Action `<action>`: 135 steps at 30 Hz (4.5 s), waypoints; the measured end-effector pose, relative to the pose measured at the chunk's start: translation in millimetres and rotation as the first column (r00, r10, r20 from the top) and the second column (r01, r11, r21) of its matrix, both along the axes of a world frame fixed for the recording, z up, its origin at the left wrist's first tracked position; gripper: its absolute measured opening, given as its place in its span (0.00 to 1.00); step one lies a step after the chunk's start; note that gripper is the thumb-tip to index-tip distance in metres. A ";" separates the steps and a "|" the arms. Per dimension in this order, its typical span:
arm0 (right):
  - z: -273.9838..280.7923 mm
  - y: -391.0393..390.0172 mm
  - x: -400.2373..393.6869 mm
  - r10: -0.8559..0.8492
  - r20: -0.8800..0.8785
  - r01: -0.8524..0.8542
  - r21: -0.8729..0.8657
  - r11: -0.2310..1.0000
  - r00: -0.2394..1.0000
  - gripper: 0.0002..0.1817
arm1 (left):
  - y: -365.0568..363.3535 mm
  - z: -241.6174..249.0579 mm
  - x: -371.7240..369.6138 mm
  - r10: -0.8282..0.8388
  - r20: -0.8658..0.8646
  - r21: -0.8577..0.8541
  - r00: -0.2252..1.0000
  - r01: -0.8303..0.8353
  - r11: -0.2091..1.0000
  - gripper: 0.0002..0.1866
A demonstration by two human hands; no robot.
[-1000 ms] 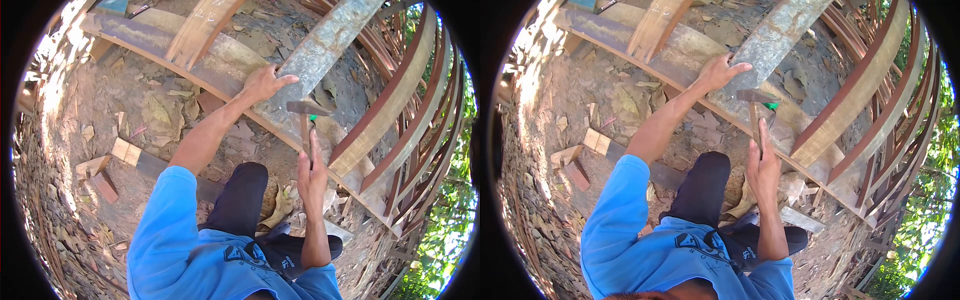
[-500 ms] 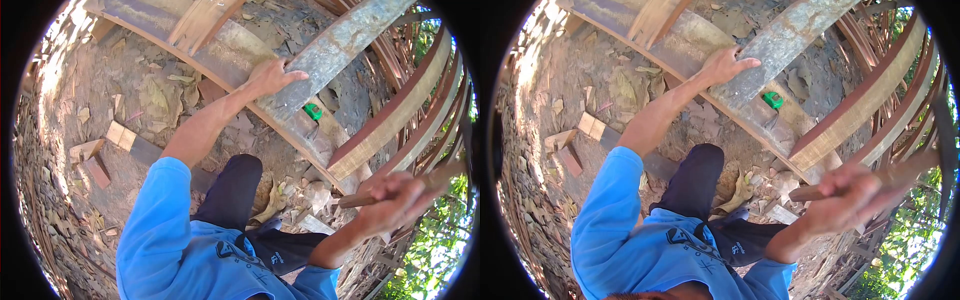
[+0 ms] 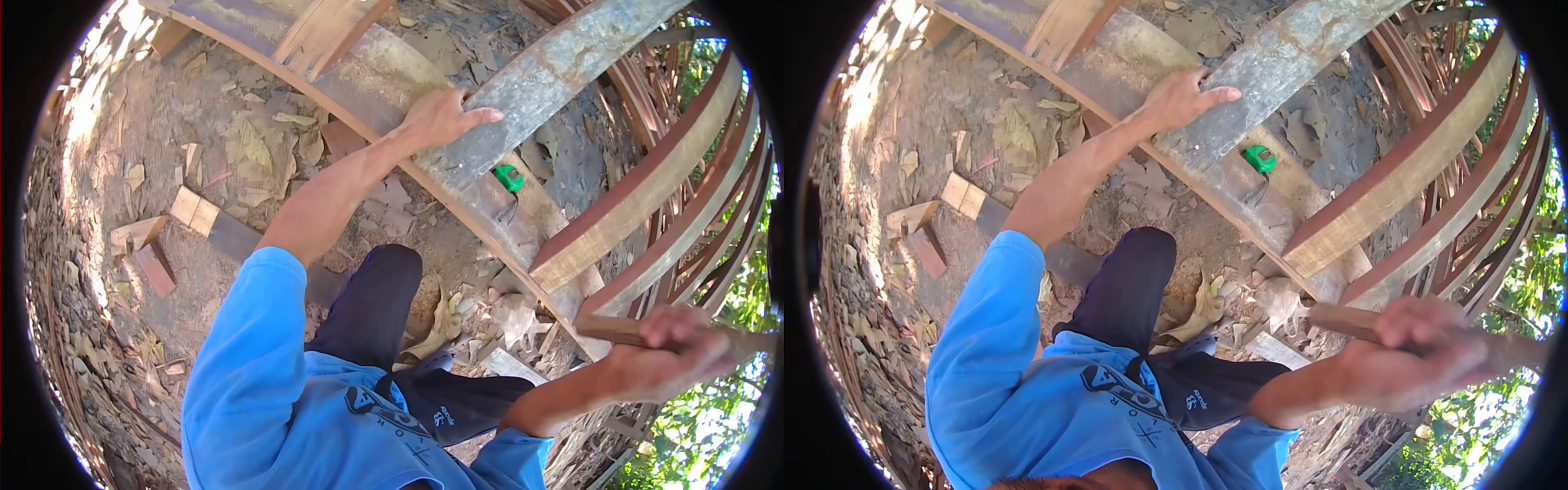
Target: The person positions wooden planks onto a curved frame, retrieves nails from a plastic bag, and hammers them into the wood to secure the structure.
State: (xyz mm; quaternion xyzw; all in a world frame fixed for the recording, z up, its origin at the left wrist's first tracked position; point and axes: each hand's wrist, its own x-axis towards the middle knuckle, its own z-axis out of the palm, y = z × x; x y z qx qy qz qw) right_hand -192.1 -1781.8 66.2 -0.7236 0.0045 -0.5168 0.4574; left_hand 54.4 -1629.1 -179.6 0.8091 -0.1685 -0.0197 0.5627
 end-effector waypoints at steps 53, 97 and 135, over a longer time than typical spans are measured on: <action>-214.9 -222.3 -227.7 0.228 -0.438 0.101 0.610 0.786 0.870 0.20 | -182.8 13.3 -172.9 -0.026 0.220 0.593 0.975 -0.113 0.798 0.11; -200.1 -231.6 -151.9 0.481 -0.467 -0.001 0.717 0.697 0.742 0.36 | -315.3 -53.4 -98.9 0.242 0.191 0.106 0.951 -0.265 0.958 0.24; -203.4 -209.6 -144.5 0.557 -0.468 0.107 0.822 0.560 0.686 0.36 | -284.7 -10.9 -124.6 0.140 0.037 -0.462 0.989 -0.108 0.881 0.17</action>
